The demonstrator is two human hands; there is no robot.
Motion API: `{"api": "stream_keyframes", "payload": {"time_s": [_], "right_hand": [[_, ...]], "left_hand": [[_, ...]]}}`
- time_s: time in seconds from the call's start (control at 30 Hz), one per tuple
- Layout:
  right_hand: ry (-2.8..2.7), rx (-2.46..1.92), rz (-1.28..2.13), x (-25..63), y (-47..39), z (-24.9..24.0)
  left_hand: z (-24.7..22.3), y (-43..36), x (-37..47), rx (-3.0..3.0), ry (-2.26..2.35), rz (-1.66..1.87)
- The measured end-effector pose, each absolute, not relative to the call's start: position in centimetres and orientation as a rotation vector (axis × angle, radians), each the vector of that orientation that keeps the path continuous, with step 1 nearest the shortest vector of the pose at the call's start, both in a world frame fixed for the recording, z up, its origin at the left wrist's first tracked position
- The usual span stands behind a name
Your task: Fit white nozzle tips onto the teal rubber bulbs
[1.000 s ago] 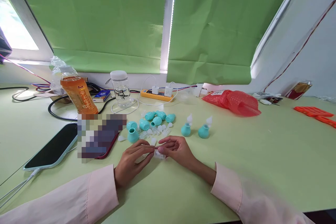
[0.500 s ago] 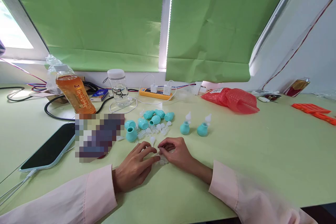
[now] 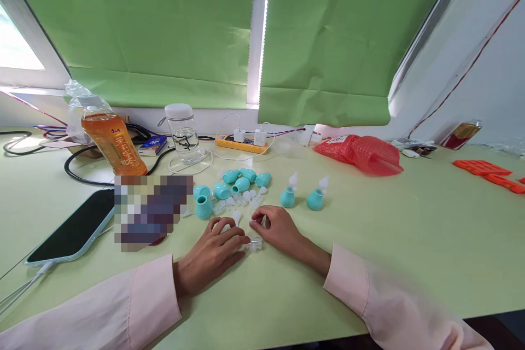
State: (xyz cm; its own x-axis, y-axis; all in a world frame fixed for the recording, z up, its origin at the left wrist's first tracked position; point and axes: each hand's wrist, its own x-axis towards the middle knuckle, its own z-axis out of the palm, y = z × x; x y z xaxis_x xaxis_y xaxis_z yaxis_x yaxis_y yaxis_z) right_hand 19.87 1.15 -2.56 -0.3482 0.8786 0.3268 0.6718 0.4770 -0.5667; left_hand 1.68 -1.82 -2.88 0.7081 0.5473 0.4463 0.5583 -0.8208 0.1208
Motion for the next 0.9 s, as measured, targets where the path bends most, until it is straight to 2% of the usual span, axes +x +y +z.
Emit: {"api": "stream_keyframes", "payload": {"time_s": [0.2,0.33,0.57,0.9], "right_hand": [[-1.907,-1.157,0.735,20.1,0.3,-2.0],[-1.971,-1.029,0.834,20.1,-0.4,-1.4],[-2.146,-0.835,0.749,20.4,-0.3,-1.3],[-2.237,-0.671,0.459,20.3,-0.3,-1.5]], "left_hand": [[-2.8,-1.8,1.6,-2.881,-1.037,-0.862],[-2.6,-1.8,1.5,-2.887,-1.109,-0.904],[-2.8,-1.6,1.5,-2.920,-1.121,-0.934],[-2.9,-1.4,1.4,-2.951,-1.137,-0.935]]}}
